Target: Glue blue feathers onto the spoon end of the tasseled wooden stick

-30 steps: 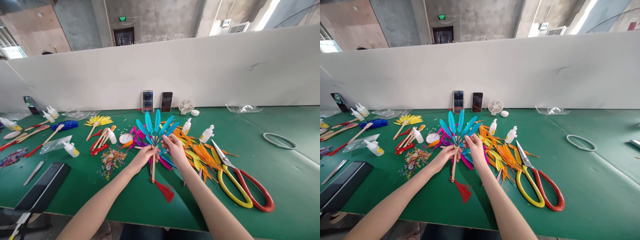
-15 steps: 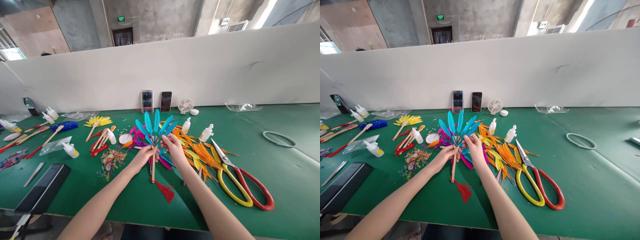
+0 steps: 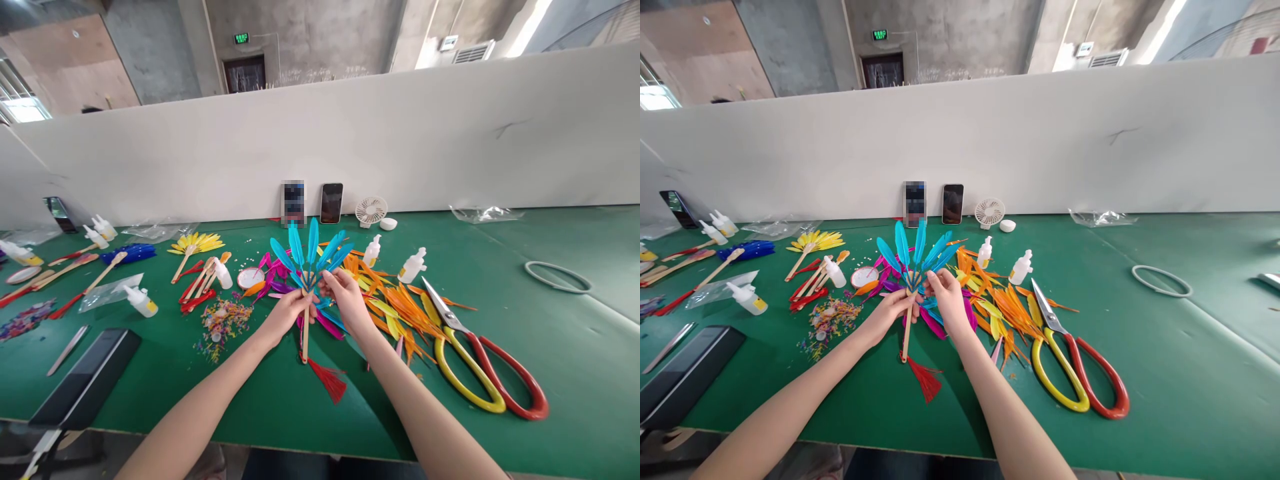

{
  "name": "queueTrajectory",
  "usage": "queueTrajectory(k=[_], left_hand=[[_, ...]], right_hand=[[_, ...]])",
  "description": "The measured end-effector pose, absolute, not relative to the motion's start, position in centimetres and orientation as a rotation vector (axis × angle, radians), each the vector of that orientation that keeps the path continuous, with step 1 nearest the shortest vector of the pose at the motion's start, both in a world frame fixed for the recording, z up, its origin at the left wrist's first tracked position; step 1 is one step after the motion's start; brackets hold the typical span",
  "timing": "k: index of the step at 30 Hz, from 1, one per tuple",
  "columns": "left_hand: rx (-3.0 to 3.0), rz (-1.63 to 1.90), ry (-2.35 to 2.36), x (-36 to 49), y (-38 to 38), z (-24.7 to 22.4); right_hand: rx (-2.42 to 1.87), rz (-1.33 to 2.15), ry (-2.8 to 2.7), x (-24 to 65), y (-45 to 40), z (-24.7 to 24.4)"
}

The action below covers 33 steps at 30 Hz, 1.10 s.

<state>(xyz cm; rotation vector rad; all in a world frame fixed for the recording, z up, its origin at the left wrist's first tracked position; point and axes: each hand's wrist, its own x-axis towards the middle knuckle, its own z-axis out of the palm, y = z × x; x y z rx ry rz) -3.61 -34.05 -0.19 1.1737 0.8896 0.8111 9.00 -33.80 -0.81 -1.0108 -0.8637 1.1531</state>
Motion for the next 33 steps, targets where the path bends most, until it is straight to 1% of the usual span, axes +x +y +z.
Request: queueTrajectory(k=[7,29,33], left_hand=[[1.17,0.839,0.885,-3.7,-33.86,-0.18],[1.188,0.874,0.901,-3.54,-34.05,-0.2],[1.189,0.984,0.931,-3.62,-33.77,-0.34]], right_hand=[[-1.049,1.148,-0.986,8.73,-33.92,-0.93],[-1.063,1.147,-1.043,8.42,-33.98,-0.81],[-1.1,1.079,-1.054,8.46,-33.79,-1.25]])
